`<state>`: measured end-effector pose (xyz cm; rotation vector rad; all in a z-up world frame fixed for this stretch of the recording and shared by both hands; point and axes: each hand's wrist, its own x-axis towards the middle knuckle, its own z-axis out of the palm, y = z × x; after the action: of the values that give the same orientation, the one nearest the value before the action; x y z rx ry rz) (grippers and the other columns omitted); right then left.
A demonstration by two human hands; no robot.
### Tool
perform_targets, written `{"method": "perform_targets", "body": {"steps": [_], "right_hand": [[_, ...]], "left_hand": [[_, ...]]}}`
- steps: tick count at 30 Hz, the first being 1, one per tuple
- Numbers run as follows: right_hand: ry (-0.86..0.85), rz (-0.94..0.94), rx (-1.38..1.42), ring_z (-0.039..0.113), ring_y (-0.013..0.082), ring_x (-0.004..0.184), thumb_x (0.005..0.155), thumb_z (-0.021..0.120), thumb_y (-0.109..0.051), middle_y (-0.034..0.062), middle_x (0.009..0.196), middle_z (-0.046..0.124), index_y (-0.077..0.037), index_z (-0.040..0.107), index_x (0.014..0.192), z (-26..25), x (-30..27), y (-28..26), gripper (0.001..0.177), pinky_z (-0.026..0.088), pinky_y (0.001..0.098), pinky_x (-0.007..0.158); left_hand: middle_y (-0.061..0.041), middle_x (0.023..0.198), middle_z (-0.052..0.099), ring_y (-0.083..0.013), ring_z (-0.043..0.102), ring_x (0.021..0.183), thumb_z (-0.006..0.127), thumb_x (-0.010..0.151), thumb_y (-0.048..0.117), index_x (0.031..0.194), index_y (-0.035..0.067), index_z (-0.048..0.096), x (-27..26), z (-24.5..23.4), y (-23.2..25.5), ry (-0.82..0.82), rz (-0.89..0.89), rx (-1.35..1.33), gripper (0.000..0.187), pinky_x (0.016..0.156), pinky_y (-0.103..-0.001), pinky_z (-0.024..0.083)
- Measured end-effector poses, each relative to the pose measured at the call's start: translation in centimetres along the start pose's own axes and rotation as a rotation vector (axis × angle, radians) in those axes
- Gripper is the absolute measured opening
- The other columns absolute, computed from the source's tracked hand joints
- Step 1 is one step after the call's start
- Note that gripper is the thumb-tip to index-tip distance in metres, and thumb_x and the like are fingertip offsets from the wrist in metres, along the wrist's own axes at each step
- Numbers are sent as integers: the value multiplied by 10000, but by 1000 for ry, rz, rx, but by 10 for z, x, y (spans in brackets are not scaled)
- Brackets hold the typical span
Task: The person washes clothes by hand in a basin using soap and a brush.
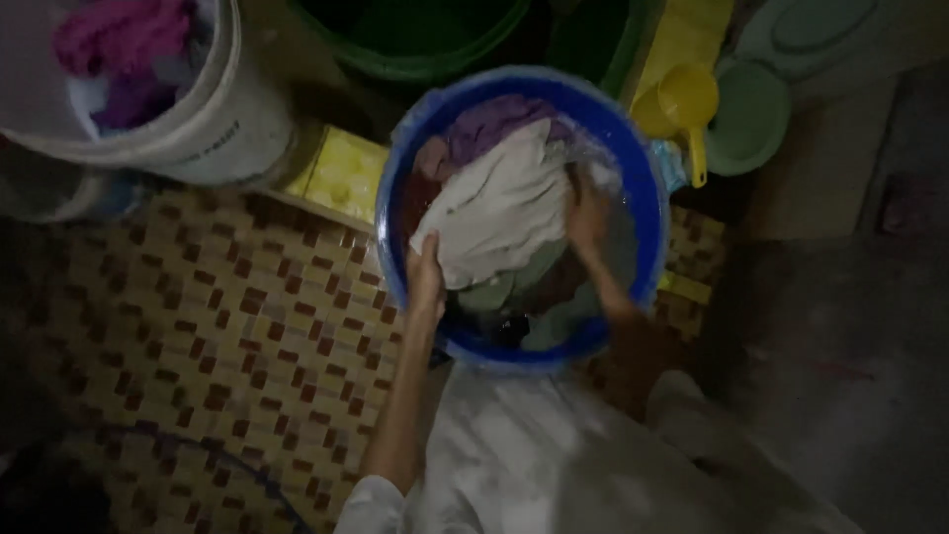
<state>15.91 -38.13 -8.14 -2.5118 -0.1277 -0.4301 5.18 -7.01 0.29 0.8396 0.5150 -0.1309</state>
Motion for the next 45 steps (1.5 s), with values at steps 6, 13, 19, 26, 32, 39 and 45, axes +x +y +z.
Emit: {"method": "perform_targets", "body": {"steps": [6, 13, 19, 26, 32, 39, 45], "right_hand": [[-345, -377, 82, 627, 297, 1079, 1209, 465, -244, 189, 1254, 666, -123, 518, 1546, -30, -11, -129, 362, 439, 524, 953], [-403, 317, -235, 605, 389, 603, 1089, 549, -261, 293, 995, 644, -75, 458, 1578, -74, 24, -66, 531, 498, 498, 525], [-679, 24, 1012, 461, 285, 1453, 1139, 450, -209, 177, 1635, 396, -51, 335, 1599, 5, -18, -93, 499, 384, 334, 1132], [-334, 77, 228, 728, 266, 900, 1133, 487, -176, 183, 1166, 752, -70, 587, 1478, -65, 51, -36, 375, 569, 406, 780], [-299, -219, 254, 691, 325, 1016, 1146, 524, -224, 212, 1202, 693, -14, 511, 1456, 17, -6, -56, 375, 553, 453, 902], [-161, -59, -414, 659, 429, 911, 1021, 624, -305, 332, 1163, 666, -80, 573, 1484, -39, 29, 24, 517, 557, 466, 720], [-358, 265, 70, 692, 344, 1140, 1017, 759, -352, 223, 1273, 687, -20, 636, 1360, -19, 21, 54, 493, 560, 455, 972]], "left_hand": [[-128, 1413, 611, -264, 585, 1265, 574, 996, 413, 1464, 12, 517, -8, 11, 14, 158, -119, 360, 619, 1025, -389, 468], [-185, 1349, 622, -314, 609, 1239, 630, 980, 307, 1393, -27, 547, -9, -17, 21, 60, -29, 72, 538, 1045, -423, 524], [-145, 1397, 612, -256, 593, 1236, 561, 1007, 323, 1433, 1, 530, 14, -9, -11, 0, 51, 308, 535, 1025, -375, 474], [-189, 1343, 636, -297, 636, 1173, 566, 1010, 297, 1413, -65, 536, -14, 0, 19, 60, -42, 103, 542, 967, -406, 536], [-167, 1380, 627, -269, 629, 1171, 567, 1012, 330, 1459, -30, 510, 0, 0, 4, 10, 39, 125, 576, 962, -374, 518], [-188, 1340, 628, -312, 644, 1195, 576, 988, 300, 1423, -18, 486, -21, -27, 6, 177, -98, -64, 546, 974, -439, 566], [-133, 1390, 624, -268, 625, 1246, 585, 997, 287, 1469, 18, 485, -27, -11, -5, 62, -5, 38, 553, 1025, -379, 520]]}}
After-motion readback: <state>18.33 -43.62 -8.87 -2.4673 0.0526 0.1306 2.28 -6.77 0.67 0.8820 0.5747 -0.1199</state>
